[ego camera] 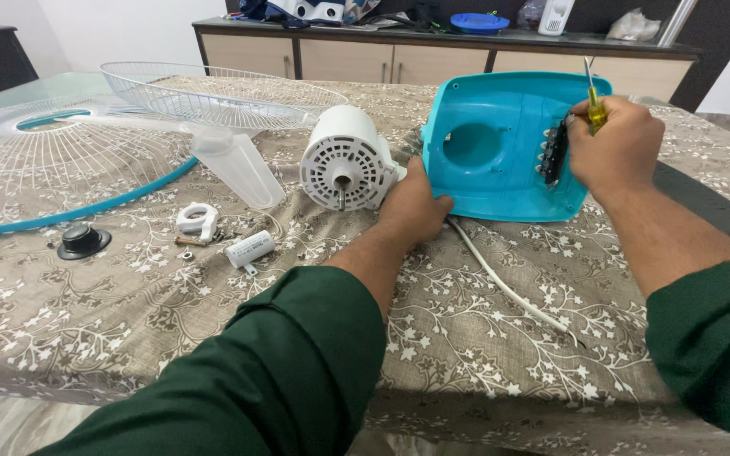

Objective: The person disassembles an electric fan by removing the rear cover, detaching the capacitor, and unscrewing the switch plate. They then reattach the switch plate and connect the motor to the fan base, leaving the fan partially reassembled.

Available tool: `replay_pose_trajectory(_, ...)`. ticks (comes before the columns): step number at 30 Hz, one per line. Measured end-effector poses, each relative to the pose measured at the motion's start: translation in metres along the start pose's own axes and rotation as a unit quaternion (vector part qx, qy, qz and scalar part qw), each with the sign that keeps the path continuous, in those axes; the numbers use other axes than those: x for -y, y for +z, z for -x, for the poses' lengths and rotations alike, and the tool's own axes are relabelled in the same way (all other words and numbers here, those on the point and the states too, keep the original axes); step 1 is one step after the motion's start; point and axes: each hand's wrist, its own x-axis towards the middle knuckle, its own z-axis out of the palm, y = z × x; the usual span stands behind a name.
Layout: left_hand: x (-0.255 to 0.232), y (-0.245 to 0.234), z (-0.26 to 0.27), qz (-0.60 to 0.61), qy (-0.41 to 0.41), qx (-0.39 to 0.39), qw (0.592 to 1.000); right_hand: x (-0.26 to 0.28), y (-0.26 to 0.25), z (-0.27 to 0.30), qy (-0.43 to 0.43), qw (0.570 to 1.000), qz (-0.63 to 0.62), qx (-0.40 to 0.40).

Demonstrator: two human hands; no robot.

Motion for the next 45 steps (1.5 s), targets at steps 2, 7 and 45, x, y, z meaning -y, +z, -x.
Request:
replay_pose_trajectory(2,-0.001,-0.001,0.001,0.002,-0.002,0.001,1.000,0.004,0.000,0.004,0.072,0.997,-0.018,0.000)
replay_pose_trajectory(7,-0.001,-0.002,0.003,0.014,0.001,0.004,1.000,0.020,-0.001,0.023,0.161,0.981,-0.104,-0.011)
replay_pose_trajectory(45,0.024,0.015,-0.018,0.102,0.134,-0.080,0.982,0.062,-0.008,0.059,0.363,0.754,-0.395,0.379)
